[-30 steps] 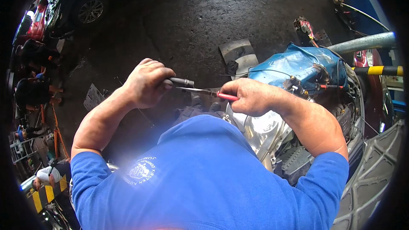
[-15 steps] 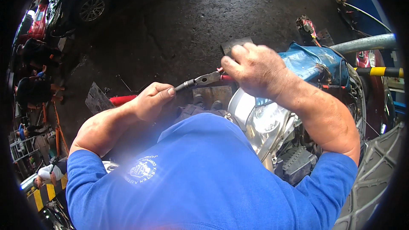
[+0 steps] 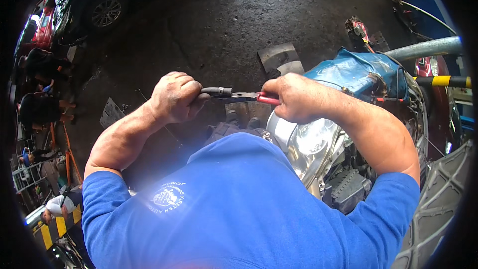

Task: The person uses pliers to disconnect a hose and cable from a car engine, then uses their hands to work on a component near the headlight and a battery.

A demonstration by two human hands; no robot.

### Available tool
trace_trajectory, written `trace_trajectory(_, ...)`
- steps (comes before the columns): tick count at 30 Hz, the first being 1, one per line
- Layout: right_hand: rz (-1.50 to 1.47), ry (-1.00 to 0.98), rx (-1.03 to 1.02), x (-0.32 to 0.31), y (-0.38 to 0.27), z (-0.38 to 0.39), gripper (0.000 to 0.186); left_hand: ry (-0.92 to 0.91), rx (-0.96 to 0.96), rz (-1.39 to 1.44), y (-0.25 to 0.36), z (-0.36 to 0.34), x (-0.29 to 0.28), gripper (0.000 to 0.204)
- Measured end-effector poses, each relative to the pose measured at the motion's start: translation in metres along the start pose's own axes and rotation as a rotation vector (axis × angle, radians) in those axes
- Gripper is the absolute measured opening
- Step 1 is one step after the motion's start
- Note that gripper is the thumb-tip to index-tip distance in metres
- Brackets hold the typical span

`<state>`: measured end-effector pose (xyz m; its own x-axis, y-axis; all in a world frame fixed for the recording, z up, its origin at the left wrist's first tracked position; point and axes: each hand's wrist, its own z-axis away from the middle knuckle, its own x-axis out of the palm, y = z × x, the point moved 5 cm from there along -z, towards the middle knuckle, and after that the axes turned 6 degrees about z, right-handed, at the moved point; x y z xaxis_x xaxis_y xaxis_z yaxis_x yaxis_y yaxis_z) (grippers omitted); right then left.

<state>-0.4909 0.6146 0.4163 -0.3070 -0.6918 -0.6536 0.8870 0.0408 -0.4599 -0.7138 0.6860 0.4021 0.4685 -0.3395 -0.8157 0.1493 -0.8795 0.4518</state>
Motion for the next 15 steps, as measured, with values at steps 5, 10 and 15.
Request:
trace_trajectory(5,-0.537,-0.27,0.008,0.034,0.006,-0.004,0.042,0.049,0.152,-0.088,0.002,-0.005,-0.014,0.021)
trace_trajectory(10,0.229,0.239,-0.096,0.008,-0.012,0.002,0.035,-0.327,-0.46,0.478,-0.009,0.01,0.009,0.034)
trace_trajectory(15,0.821,0.687,-0.329,-0.028,-0.031,0.014,0.019,-0.322,-0.942,1.343,-0.006,0.04,0.048,0.049)
